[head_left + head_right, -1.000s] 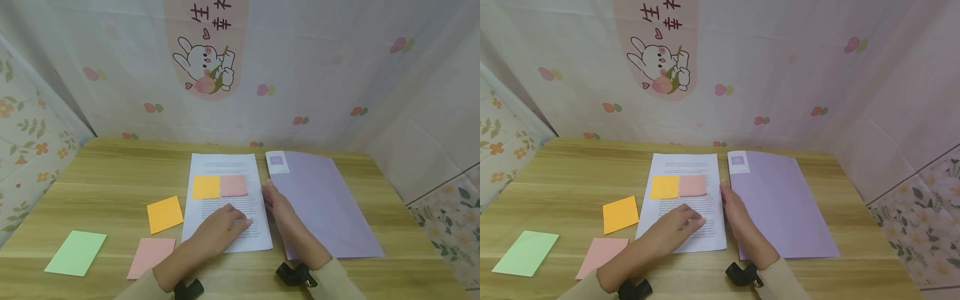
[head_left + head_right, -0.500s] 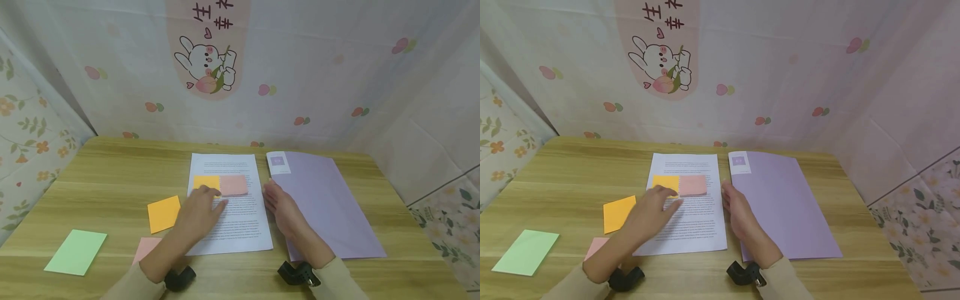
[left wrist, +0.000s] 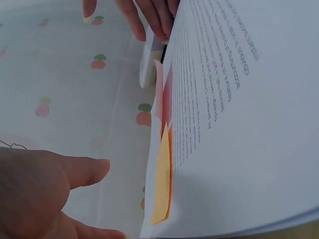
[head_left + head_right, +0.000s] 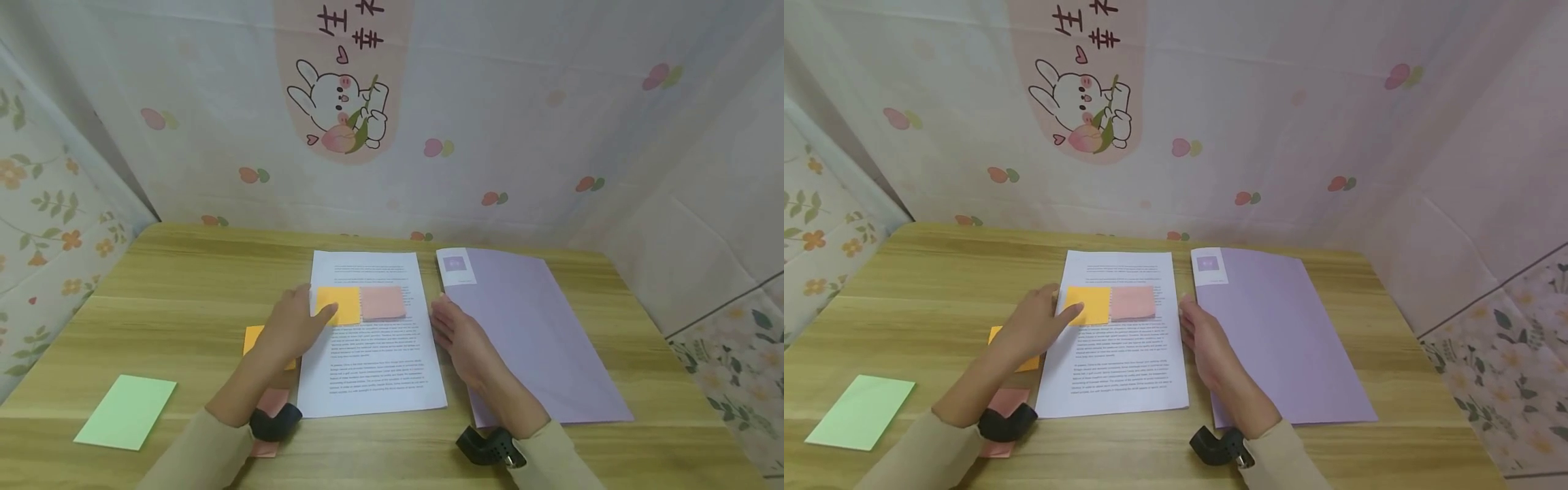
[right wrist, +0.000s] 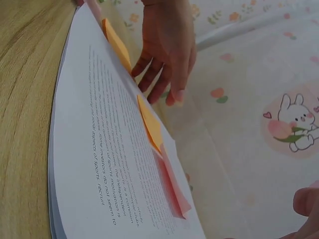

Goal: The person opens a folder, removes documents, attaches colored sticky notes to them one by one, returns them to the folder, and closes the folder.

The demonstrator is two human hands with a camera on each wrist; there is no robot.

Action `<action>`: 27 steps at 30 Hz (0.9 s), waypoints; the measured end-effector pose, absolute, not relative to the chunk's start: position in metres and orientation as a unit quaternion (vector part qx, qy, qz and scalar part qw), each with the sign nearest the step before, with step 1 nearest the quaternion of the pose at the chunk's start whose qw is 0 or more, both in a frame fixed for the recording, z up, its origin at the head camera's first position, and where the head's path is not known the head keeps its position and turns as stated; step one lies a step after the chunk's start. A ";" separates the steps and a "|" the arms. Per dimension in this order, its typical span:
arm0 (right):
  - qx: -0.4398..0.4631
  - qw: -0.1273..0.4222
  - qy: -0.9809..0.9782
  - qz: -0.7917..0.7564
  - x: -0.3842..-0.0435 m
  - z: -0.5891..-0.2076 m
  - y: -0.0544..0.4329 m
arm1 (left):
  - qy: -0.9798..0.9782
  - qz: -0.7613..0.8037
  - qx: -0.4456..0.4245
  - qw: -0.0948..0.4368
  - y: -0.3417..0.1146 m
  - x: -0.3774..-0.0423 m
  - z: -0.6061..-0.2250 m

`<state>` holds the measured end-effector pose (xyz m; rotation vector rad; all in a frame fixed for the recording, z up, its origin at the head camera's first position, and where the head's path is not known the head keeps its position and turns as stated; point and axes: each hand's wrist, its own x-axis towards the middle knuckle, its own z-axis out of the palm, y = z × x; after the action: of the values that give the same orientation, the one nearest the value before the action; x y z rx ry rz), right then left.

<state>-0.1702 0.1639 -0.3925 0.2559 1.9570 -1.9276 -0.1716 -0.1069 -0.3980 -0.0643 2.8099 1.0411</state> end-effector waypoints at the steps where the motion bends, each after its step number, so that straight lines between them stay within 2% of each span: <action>1: 0.090 0.191 0.697 -0.685 -0.170 -0.393 0.164 | 0.930 0.358 -0.023 0.077 -0.108 -0.173 -0.398; 11: 0.092 0.192 0.700 -0.682 -0.170 -0.395 0.164 | 0.904 0.409 -0.063 0.109 -0.122 -0.183 -0.398; 18: 0.087 0.197 0.702 -0.679 -0.169 -0.394 0.164 | 0.896 0.428 -0.080 0.088 -0.124 -0.184 -0.400; 27: 0.083 0.192 0.686 -0.697 -0.168 -0.395 0.164 | 0.859 0.495 -0.063 0.119 -0.117 -0.187 -0.411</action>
<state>-0.1681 0.1641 -0.3946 0.2339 1.9257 -1.9577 -0.1870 -0.1166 -0.4106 -0.1832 2.5107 1.4473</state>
